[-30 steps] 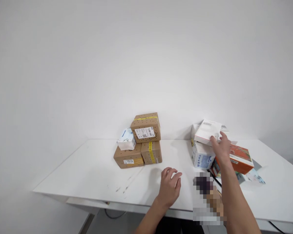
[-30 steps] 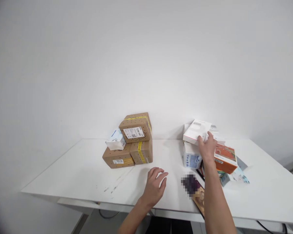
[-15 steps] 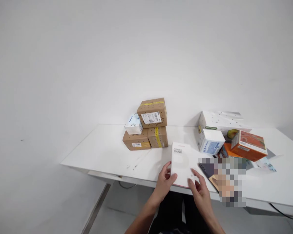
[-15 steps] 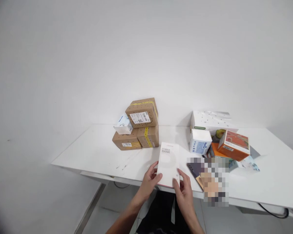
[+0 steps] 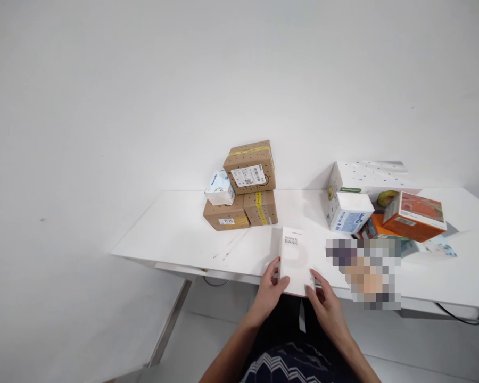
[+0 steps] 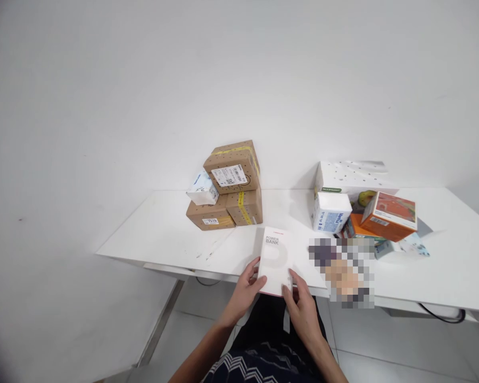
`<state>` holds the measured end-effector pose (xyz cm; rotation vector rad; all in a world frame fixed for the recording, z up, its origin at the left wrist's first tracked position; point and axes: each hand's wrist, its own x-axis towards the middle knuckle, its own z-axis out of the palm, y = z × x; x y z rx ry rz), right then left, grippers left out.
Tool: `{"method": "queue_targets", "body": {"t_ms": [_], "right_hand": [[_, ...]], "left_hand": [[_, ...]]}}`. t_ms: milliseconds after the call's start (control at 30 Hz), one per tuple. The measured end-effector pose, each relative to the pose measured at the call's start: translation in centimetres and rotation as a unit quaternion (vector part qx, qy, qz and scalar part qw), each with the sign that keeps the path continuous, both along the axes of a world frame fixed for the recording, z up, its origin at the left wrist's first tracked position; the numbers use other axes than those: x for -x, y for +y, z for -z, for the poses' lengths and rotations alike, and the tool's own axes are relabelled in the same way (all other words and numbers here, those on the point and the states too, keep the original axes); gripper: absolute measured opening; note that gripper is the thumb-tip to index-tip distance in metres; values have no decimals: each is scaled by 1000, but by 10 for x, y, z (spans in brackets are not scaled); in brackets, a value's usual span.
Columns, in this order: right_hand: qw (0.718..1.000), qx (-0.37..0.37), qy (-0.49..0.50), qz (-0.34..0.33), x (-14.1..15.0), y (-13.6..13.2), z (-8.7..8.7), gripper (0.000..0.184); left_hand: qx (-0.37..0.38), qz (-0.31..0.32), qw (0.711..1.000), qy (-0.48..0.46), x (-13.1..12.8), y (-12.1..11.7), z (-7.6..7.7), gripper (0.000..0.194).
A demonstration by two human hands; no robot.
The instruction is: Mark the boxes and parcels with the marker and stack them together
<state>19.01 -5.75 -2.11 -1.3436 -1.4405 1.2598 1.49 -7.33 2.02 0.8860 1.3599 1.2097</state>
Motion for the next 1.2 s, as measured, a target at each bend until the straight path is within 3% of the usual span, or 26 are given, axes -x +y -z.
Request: {"method": "queue_targets", "body": {"t_ms": [133,233,300,433,1200], "right_hand": [[998,39,21,-40,5,-1,-3,55],[999,22,20,-35,10,-1,-7,50],[1000,4,14,-24,12,0,-8,47],[1000,-14,11,-13,12,1,-6,44],[999,-31,-22,-31,3,13,-6,44]], "left_hand": [[-30,-38,988,147,4,-3,-15,52],[-91,-76,930,349,7,-3,-23,52],[-131,-68,881,449,7,-2,-25,52],[-169,-50,834,522,5,-1,-22,47],[-110,-53,843,524,10,-13,-21,55]]}}
